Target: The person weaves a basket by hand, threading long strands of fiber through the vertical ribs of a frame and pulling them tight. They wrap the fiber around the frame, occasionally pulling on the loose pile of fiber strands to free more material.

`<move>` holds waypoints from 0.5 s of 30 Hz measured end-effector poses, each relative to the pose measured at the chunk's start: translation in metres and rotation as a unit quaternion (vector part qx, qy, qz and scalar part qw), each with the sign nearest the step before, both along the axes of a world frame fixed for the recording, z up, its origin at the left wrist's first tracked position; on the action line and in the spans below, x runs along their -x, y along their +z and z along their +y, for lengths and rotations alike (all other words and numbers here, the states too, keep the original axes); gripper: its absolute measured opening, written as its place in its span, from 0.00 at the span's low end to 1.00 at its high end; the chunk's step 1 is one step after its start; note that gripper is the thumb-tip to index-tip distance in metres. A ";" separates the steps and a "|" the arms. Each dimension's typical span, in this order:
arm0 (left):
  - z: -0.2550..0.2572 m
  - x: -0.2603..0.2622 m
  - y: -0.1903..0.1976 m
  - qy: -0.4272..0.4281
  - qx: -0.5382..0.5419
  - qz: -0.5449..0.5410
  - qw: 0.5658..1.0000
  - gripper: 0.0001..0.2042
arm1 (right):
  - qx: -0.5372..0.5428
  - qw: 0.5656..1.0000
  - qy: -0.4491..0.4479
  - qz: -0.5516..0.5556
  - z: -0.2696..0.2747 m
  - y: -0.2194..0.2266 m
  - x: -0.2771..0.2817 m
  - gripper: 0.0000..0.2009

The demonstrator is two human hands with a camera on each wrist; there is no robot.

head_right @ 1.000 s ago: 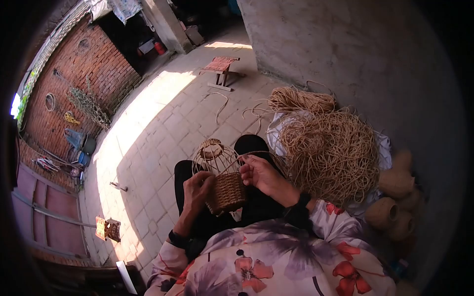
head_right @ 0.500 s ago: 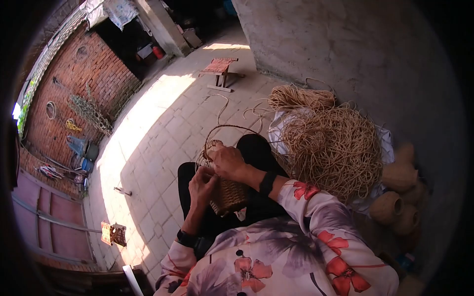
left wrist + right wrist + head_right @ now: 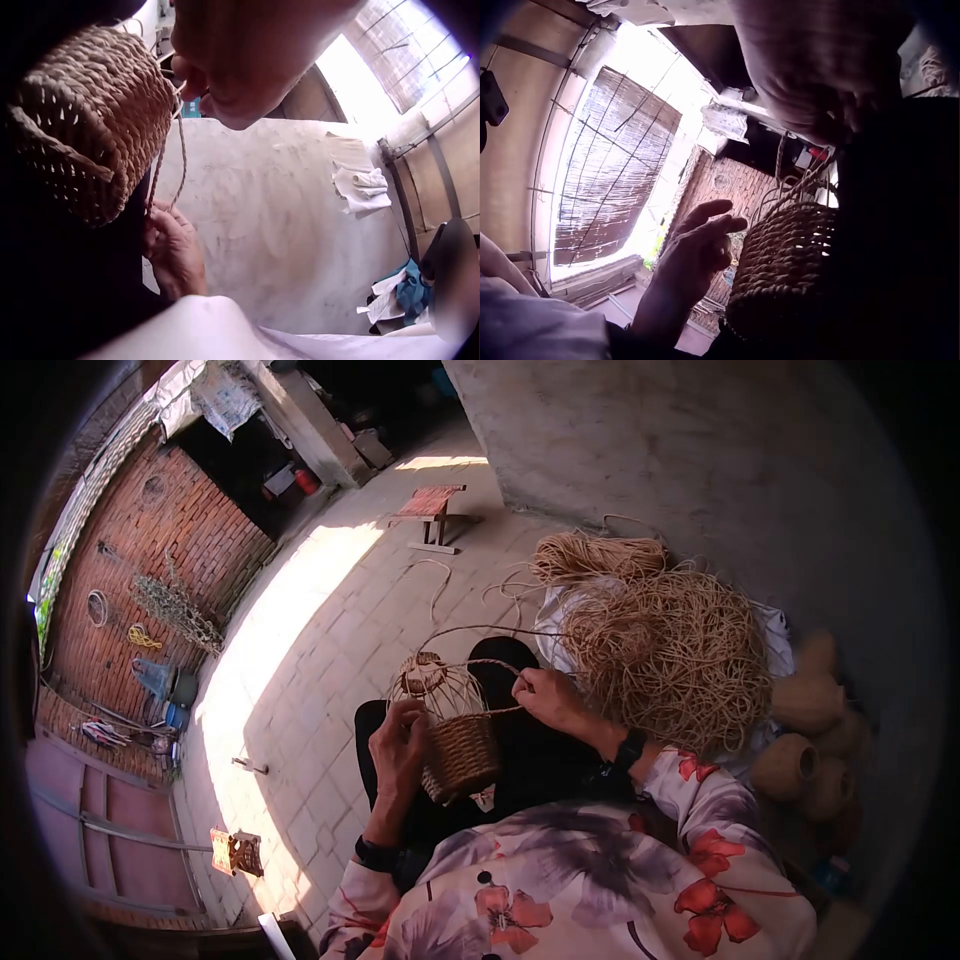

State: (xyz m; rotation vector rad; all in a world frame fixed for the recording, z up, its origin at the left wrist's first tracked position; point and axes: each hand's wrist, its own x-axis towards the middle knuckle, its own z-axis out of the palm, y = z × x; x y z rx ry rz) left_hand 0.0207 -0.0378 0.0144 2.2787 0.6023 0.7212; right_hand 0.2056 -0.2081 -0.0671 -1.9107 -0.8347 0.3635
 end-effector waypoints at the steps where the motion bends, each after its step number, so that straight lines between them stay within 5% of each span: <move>1: -0.002 -0.001 0.001 -0.001 0.000 0.000 1.000 0.10 | 0.002 1.000 -0.005 0.016 -0.004 -0.001 -0.005 0.10; 2: -0.004 -0.003 0.002 -0.030 -0.026 0.020 0.999 0.10 | 0.002 1.000 -0.007 0.016 -0.004 0.005 -0.008 0.10; 5: -0.005 -0.010 0.002 -0.068 -0.046 0.077 0.994 0.12 | -0.066 0.961 0.034 0.265 -0.002 0.022 -0.016 0.05; 9: -0.002 -0.013 0.004 -0.082 0.039 0.138 0.986 0.13 | -0.241 0.904 0.102 0.337 0.037 0.026 -0.015 0.05; 12: -0.002 -0.010 0.003 -0.073 0.050 0.136 0.987 0.14 | -0.274 0.876 0.138 0.372 0.063 0.030 -0.013 0.05; 15: -0.003 -0.009 -0.001 -0.067 0.045 0.102 0.992 0.13 | -0.158 0.940 0.157 0.258 0.076 0.027 -0.012 0.03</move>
